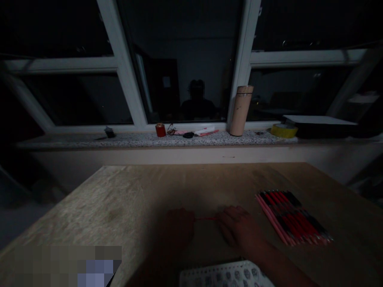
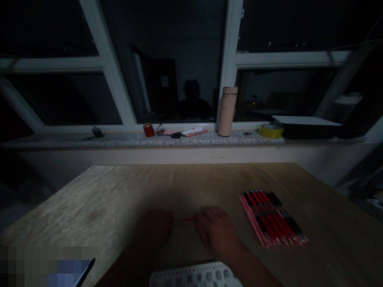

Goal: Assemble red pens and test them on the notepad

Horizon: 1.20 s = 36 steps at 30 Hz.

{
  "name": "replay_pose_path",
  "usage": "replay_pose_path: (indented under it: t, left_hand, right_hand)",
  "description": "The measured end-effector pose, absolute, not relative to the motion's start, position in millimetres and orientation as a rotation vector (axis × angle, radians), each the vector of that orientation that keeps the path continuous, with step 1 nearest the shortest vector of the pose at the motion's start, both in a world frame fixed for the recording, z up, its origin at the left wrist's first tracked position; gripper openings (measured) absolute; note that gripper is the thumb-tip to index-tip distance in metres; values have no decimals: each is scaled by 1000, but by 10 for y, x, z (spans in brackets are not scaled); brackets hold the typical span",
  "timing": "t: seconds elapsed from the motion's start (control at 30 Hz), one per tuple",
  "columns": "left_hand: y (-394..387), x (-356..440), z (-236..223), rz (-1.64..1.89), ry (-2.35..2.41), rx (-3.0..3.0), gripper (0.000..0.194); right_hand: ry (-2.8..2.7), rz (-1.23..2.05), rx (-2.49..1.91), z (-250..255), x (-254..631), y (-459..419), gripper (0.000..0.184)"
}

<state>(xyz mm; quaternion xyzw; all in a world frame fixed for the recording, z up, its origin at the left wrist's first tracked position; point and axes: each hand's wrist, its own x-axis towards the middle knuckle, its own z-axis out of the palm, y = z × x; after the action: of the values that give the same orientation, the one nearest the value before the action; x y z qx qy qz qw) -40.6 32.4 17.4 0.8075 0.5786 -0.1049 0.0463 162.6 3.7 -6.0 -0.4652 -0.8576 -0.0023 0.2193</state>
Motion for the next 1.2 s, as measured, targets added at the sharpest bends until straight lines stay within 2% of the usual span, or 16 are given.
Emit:
replay_pose_path:
  t: [0.27,0.47,0.63,0.83,1.07,1.2]
  left_hand:
    - [265,-451,267,-187,1841,2504,34]
    - [216,-443,322,-204,1770,2492,58]
    - [238,-487,294,-233,1696,2499,52]
    - [250,-503,295,-107,1659,2634,28]
    - [257,-461,263,101,1499,2707,24]
    - [328,-450,197,37,1408,2763,23]
  right_hand:
    - [-2342,104,-1385,-33,1692,32,18]
    - [-2348,96,-1463,-79,1683,56,16]
    - [-2369,41,-1472,-57,1689,65,13]
    - [-2386,-6,-1464,-51,1702,53,12]
    - [-2390,28,-1395,-36,1664,68,12]
    - [-2383,35,-1387,-40,1664,73,12]
